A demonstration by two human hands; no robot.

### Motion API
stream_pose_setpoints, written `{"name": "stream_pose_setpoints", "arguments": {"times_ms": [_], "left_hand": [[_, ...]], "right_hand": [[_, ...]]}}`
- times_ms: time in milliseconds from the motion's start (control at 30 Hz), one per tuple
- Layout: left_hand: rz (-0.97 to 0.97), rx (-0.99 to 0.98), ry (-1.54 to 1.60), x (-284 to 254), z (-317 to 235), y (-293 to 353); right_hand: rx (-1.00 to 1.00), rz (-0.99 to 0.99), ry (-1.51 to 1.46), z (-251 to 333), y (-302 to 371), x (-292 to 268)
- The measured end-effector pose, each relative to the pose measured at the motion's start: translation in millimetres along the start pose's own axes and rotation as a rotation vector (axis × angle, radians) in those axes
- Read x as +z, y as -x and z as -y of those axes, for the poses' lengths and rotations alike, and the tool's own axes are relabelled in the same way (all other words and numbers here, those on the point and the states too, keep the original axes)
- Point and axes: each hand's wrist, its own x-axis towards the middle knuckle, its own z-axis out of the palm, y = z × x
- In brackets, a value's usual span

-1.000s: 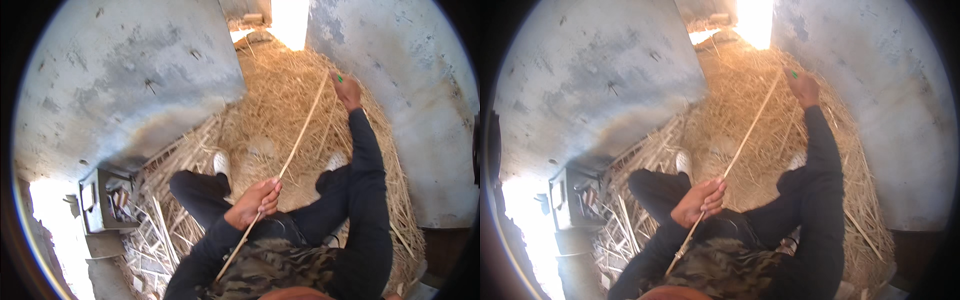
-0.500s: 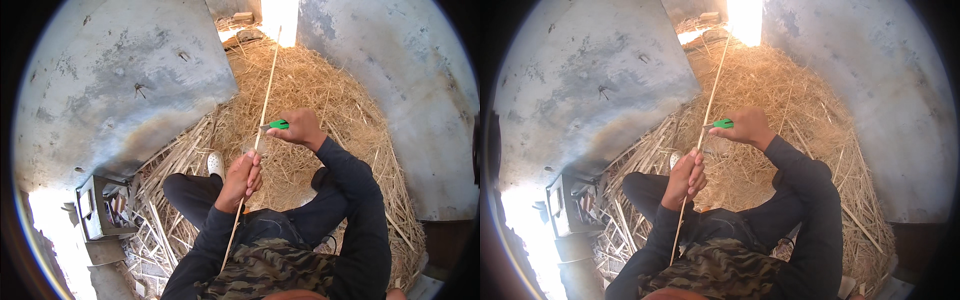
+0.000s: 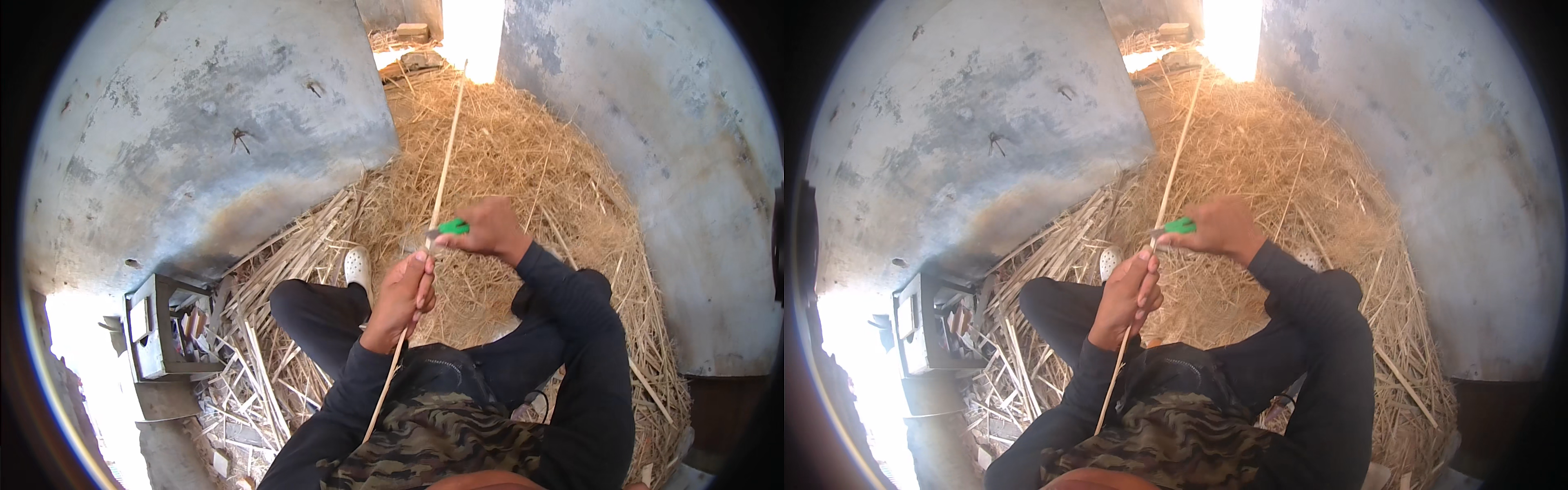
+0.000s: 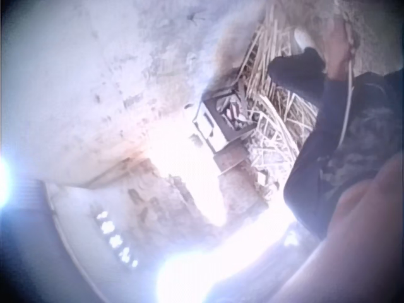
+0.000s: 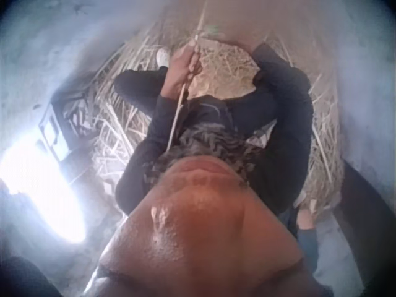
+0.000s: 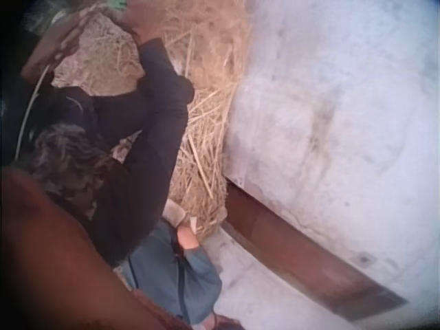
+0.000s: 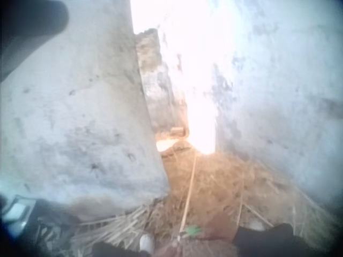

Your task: The person sits on a bed of straw and uses a green utility knife to shave the surface of a long, thin wooden stick. They hold the stick with their left hand and scrape along its length with the knife in their right hand, repeating the motion to smooth the wood.

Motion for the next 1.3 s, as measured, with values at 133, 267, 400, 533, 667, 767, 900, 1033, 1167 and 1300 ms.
{"name": "stream_pose_setpoints", "arguments": {"times_ms": [133,267,400,533,667,767,900,1033,1167,1300], "left_hand": [[0.016,0.008,-0.021,0.6,3.7,-0.2],[0.015,-0.008,0.01,1.2,2.2,-5.1],[0.032,-0.054,0.021,9.5,6.6,0.2],[0.074,-0.1,0.0,9.1,10.1,19.6],[0.045,-0.024,-0.101,0.1,3.4,11.9],[0.043,-0.02,-0.22,4.5,7.3,20.5],[0.05,-0.038,-0.259,9.6,15.8,33.8],[0.016,-0.018,-0.361,4.2,11.0,33.8],[0.049,-0.062,-0.478,-5.5,19.9,63.9],[0.085,-0.11,-0.533,-5.4,23.1,91.8]], "right_hand": [[0.032,-0.029,-0.004,-6.2,-5.1,-3.3],[0.041,-0.065,-0.015,-18.0,-4.6,4.5],[0.039,-0.103,0.086,-38.0,-16.0,-0.7],[0.272,0.036,0.14,-82.4,-15.8,-12.1],[0.058,0.08,0.026,-23.0,-1.9,5.5],[0.174,-0.034,0.049,-51.5,-11.7,-1.2],[0.261,-0.03,0.002,-73.2,-14.9,-12.9],[0.113,-0.058,0.008,-44.7,-5.7,-3.6],[0.293,-0.08,0.126,-97.6,-16.3,-15.5],[0.425,-0.16,0.287,-158.4,-10.8,-30.5]]}}
